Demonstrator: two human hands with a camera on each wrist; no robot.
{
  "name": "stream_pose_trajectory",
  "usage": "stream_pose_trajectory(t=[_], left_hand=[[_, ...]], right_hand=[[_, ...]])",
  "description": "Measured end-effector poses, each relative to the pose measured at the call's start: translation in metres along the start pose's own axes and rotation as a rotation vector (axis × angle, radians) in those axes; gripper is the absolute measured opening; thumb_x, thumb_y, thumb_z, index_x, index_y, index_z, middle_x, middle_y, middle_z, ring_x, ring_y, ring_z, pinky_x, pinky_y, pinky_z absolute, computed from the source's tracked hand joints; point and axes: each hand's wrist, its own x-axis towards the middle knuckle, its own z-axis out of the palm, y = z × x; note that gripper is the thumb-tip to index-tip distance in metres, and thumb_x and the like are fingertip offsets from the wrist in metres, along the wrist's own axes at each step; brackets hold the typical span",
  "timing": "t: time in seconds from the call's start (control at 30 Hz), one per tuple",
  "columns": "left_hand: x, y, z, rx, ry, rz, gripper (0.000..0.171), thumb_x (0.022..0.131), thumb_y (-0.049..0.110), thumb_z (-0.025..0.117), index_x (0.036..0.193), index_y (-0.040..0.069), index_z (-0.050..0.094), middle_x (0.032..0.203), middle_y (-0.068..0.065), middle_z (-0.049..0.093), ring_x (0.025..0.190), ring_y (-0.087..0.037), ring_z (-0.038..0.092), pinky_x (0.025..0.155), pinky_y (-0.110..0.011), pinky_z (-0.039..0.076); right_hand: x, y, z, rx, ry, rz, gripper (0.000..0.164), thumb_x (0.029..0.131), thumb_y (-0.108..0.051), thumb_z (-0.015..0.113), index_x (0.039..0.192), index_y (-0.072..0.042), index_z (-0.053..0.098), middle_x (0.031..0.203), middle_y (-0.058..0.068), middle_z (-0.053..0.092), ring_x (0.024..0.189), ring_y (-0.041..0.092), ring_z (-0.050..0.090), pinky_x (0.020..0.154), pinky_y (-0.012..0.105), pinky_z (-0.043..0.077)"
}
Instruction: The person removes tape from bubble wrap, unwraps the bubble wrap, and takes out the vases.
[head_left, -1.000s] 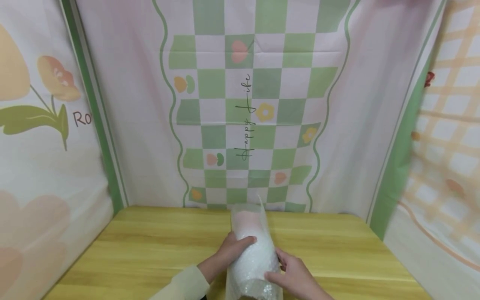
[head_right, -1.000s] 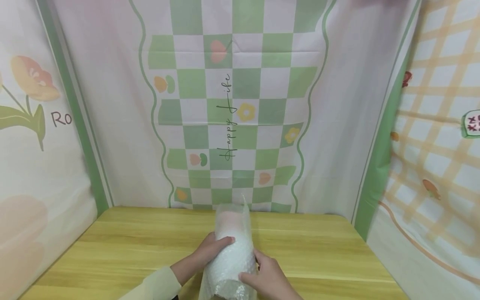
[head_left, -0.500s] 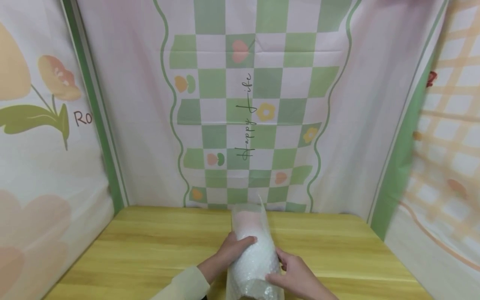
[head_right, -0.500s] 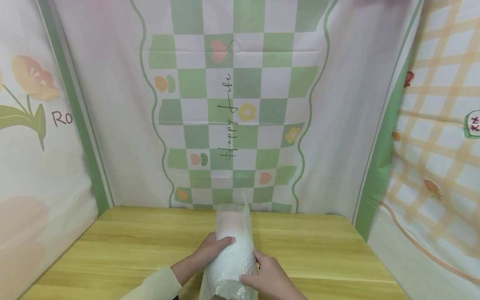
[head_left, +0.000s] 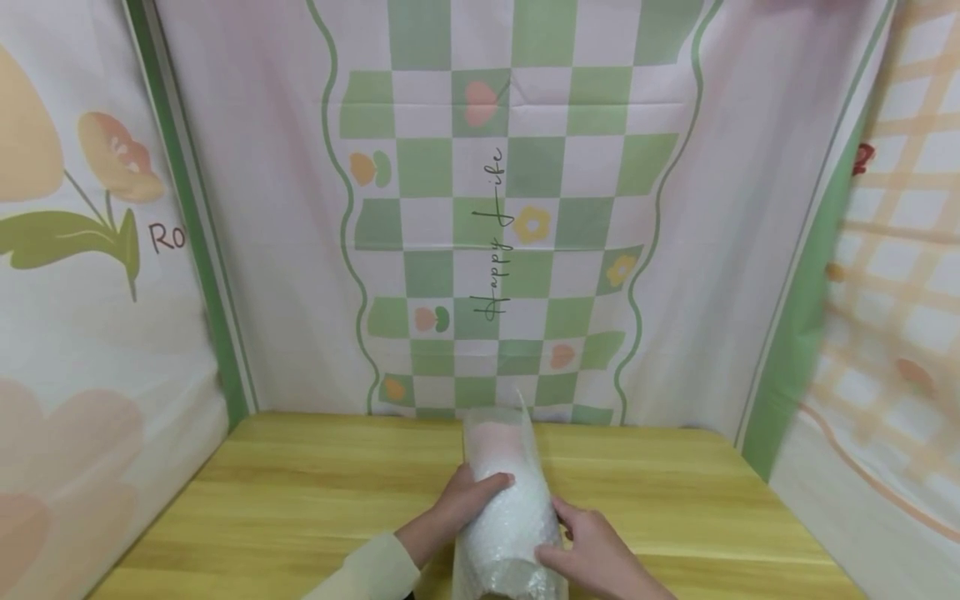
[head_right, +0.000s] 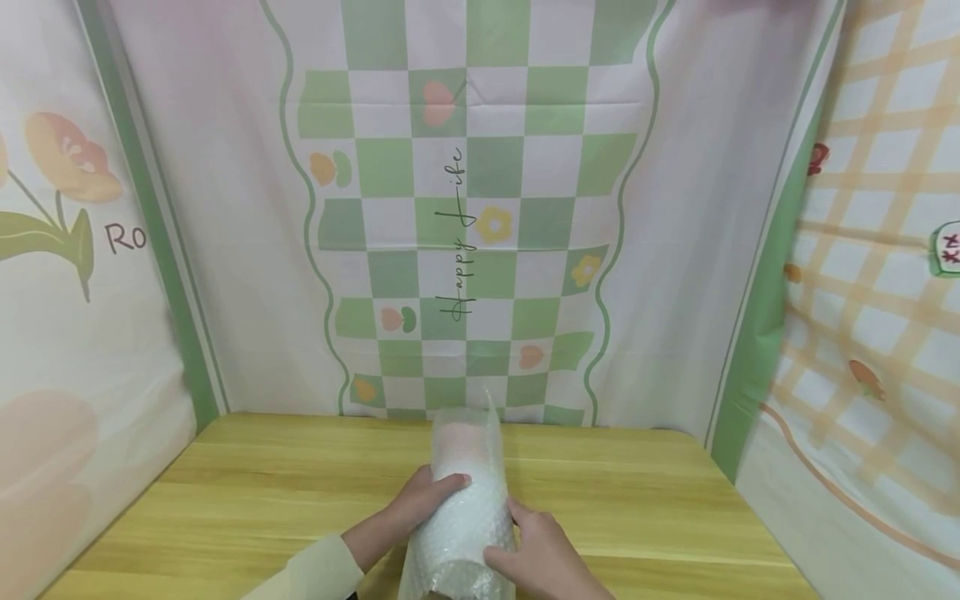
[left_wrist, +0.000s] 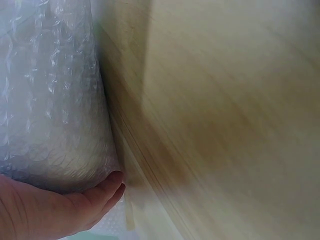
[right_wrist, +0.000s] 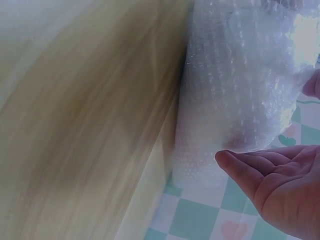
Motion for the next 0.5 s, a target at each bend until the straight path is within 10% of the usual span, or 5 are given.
stream_pose_trajectory(t=[0.5], left_hand=[[-0.0003, 0.0012, -0.0007, 0.033, 0.005, -0.02, 0.084, 0.08, 0.046, 0.071, 0.132, -0.012, 0.04, 0.112, -0.022, 0.056, 0.101, -0.039, 0.057, 0.084, -0.057, 0.051]], right_hand=[[0.0, 0.0006, -0.0005, -0.057, 0.001, 0.021, 0.067, 0.083, -0.022, 0.068, 0.132, 0.019, 0.046, 0.123, 0.029, 0.058, 0.101, 0.031, 0.063, 0.08, 0.041, 0.056]])
